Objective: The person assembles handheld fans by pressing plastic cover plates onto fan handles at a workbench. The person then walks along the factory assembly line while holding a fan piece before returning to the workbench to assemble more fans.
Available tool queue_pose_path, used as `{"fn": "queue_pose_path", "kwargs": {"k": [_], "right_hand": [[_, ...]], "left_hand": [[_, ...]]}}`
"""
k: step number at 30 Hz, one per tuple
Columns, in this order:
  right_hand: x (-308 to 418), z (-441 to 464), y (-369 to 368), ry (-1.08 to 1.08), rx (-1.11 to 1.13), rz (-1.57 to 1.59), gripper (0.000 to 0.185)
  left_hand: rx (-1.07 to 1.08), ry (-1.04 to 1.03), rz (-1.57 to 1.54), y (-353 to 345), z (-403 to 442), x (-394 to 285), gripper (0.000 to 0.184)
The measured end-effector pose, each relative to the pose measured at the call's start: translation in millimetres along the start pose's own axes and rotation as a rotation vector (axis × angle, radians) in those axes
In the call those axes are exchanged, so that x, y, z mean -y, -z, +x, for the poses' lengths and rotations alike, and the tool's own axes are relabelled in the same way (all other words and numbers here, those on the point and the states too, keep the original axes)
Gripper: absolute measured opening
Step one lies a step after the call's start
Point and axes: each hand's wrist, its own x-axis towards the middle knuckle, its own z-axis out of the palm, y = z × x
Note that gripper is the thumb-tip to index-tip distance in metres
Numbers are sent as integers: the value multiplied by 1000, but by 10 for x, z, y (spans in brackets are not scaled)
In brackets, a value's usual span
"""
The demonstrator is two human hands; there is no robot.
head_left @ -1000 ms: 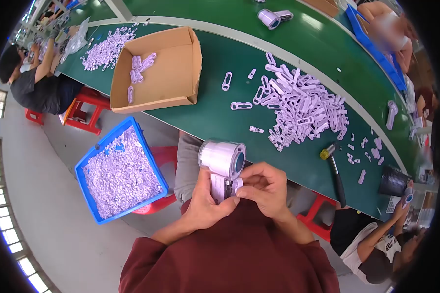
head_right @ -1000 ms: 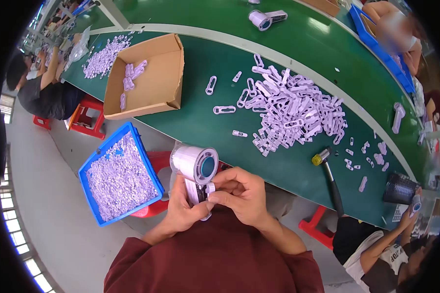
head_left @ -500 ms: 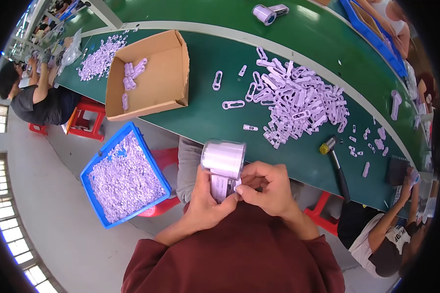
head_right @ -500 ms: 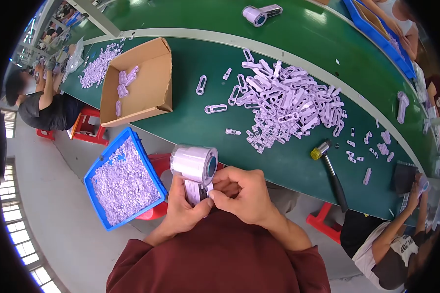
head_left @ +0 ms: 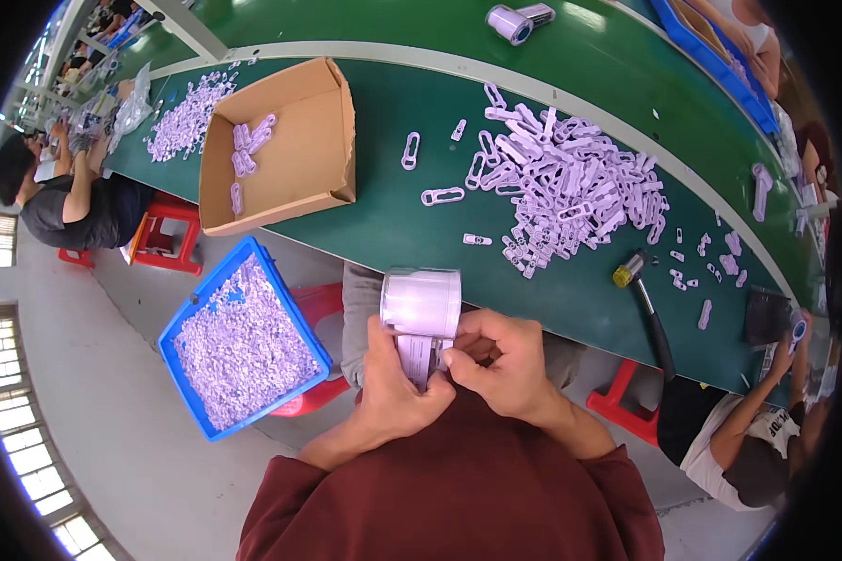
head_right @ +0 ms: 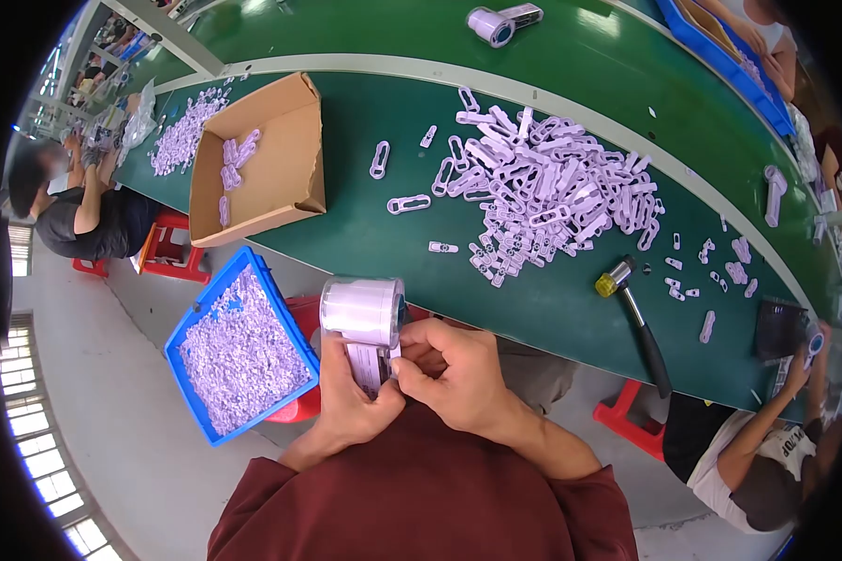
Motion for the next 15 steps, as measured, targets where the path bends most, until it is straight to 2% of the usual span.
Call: {"fn": "queue_pose_path", "kwargs": {"k": [5,8,11,14,15], "right_hand": [[35,13,-31,77,-13,-51,16],[-72,-15,-10,17,6,61,12],[-9,-28,15,53,59,-50,10],[-10,-23,-14,40,16,-21,12],[-24,-16,13,11,63,12,14]], "left_hand": [[-58,-57,96,10,12,-40,58],[-44,-13,106,16,16,-88,58],[-1,51,68,22,-63,-6,61],[-4,92,54,20,-90,-29,64],[1,96,0,15,-89,-11,64]]}}
